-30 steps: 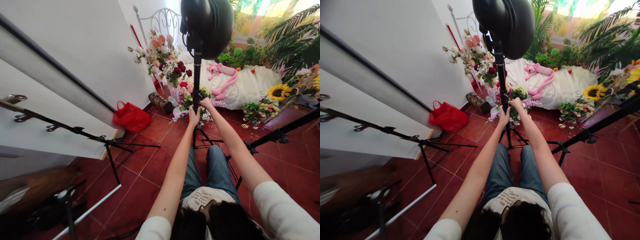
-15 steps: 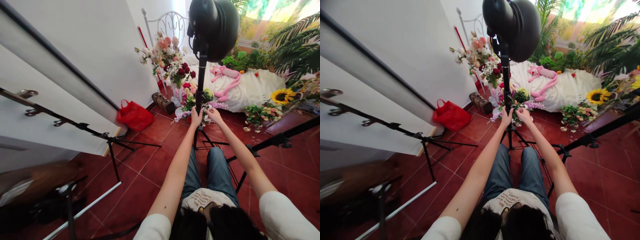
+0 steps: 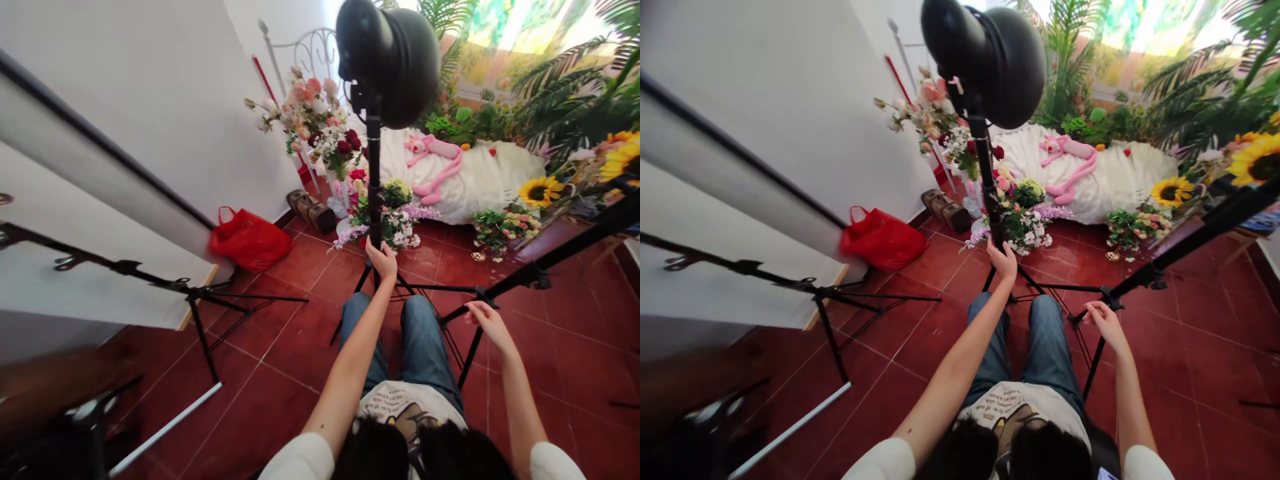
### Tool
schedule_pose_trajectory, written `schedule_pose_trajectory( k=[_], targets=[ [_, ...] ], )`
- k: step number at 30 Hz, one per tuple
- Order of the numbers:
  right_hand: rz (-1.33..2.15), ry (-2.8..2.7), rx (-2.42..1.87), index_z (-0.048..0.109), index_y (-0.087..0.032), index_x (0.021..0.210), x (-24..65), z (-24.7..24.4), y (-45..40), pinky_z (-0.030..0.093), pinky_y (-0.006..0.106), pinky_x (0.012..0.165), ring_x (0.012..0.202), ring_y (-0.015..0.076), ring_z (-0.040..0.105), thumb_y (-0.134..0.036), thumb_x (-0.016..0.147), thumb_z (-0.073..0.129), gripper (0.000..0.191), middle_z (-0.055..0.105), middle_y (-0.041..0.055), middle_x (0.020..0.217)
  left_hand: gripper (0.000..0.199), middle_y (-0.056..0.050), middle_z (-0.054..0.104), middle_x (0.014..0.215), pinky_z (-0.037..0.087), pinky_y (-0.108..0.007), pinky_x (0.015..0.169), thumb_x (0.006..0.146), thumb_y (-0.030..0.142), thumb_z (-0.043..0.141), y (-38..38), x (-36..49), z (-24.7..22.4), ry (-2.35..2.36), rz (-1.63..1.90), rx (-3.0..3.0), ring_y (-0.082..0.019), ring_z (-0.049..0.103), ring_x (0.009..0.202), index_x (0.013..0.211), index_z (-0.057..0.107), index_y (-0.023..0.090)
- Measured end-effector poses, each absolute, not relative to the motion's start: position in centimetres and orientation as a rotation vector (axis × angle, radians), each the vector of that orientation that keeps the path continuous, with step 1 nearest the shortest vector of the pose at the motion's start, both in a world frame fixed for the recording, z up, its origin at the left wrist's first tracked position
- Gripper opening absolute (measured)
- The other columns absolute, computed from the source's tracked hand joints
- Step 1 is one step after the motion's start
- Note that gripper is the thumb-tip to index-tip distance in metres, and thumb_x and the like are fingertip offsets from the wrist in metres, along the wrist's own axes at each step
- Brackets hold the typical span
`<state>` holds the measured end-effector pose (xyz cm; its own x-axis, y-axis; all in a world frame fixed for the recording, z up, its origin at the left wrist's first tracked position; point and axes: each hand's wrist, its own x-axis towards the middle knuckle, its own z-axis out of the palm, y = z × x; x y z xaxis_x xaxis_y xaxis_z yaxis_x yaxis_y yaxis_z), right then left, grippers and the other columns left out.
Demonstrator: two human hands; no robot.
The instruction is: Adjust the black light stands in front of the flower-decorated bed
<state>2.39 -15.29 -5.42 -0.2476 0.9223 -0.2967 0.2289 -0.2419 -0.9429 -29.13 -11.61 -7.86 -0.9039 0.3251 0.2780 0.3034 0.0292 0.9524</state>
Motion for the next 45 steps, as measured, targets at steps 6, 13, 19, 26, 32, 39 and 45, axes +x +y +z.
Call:
schedule_pose_trajectory(
  k=[6, 13, 19, 26, 32, 39, 45],
  targets=[
    [1.405, -0.995, -1.475, 0.067, -0.018, 0.082, 6.1, -6.7, -18.2, 0.056, 0.028, 0.061, 0.056, 0.0133, 0.063, -0.067, 0.045, 0.085, 0.064, 0.067, -0.0003, 0.06, 0.045, -0.024, 0.048, 0.142, 0.037, -0.046, 0.117, 0.09, 0.016, 0.045, -10.2, -19.5, -11.3, 2.005, 1.797, 0.655, -0.026, 0.05, 0.136, 0.135, 0.04, 0.011],
    [1.356, -0.969, -1.44, 0.065, -0.018, 0.081, 7.9, -6.1, -20.1, 0.054, 0.028, 0.061, 0.057, 0.014, 0.062, -0.069, 0.05, 0.082, 0.062, 0.065, -0.0001, 0.059, 0.031, -0.016, 0.064, 0.123, 0.047, -0.038, 0.106, 0.097, 0.038, 0.046, -4.1, -6.5, -5.7, 1.135, 1.591, 1.283, -0.019, 0.063, 0.118, 0.119, 0.049, 0.017],
    [1.346, -0.918, -1.453, 0.066, -0.017, 0.084, 10.6, -7.0, -22.2, 0.051, 0.027, 0.064, 0.06, 0.0131, 0.061, -0.066, 0.057, 0.081, 0.057, 0.066, 0.0003, 0.063, 0.041, -0.008, 0.071, 0.104, 0.051, -0.03, 0.088, 0.093, 0.054, 0.05, -0.3, 0.4, 0.9, 0.862, 1.436, 1.436, -0.015, 0.068, 0.096, 0.119, 0.052, 0.021],
    [1.396, -0.814, -1.446, 0.067, -0.017, 0.083, 11.6, -7.8, -21.9, 0.048, 0.025, 0.062, 0.06, 0.0121, 0.06, -0.065, 0.055, 0.083, 0.058, 0.067, -0.0001, 0.064, 0.05, 0.005, 0.055, 0.058, 0.042, -0.022, 0.059, 0.088, 0.067, 0.046, 0.8, 0.4, 1.6, 0.8, 1.319, 1.481, -0.007, 0.051, 0.053, 0.082, 0.055, 0.019],
    [1.584, -0.675, -1.143, 0.066, -0.02, 0.081, 9.8, -4.8, -15.1, 0.048, 0.022, 0.059, 0.055, 0.009, 0.057, -0.061, 0.058, 0.084, 0.05, 0.061, -0.0049, 0.059, 0.046, 0.006, 0.054, 0.058, 0.042, -0.021, 0.06, 0.088, 0.064, 0.05, 0.7, 0.6, 1.5, 0.847, 1.329, 1.459, -0.006, 0.052, 0.055, 0.079, 0.054, 0.019],
    [1.778, -0.496, -0.788, 0.062, -0.021, 0.079, 8.2, -0.7, -9.3, 0.044, 0.021, 0.05, 0.048, 0.0081, 0.046, -0.058, 0.083, 0.065, 0.037, 0.051, -0.005, 0.057, 0.044, 0.006, 0.054, 0.057, 0.042, -0.021, 0.061, 0.089, 0.062, 0.051, 0.4, 0.5, 1.8, 0.861, 1.34, 1.454, -0.006, 0.051, 0.053, 0.079, 0.055, 0.019],
    [1.876, -0.433, -0.703, 0.06, -0.019, 0.075, 8.6, 0.8, -9.2, 0.037, 0.017, 0.043, 0.046, 0.0074, 0.035, -0.042, 0.088, 0.064, 0.027, 0.04, -0.006, 0.054, 0.044, 0.006, 0.054, 0.057, 0.043, -0.021, 0.063, 0.089, 0.061, 0.051, 0.3, 0.5, 2.0, 0.879, 1.35, 1.462, -0.006, 0.052, 0.055, 0.078, 0.055, 0.019]
  ],
)
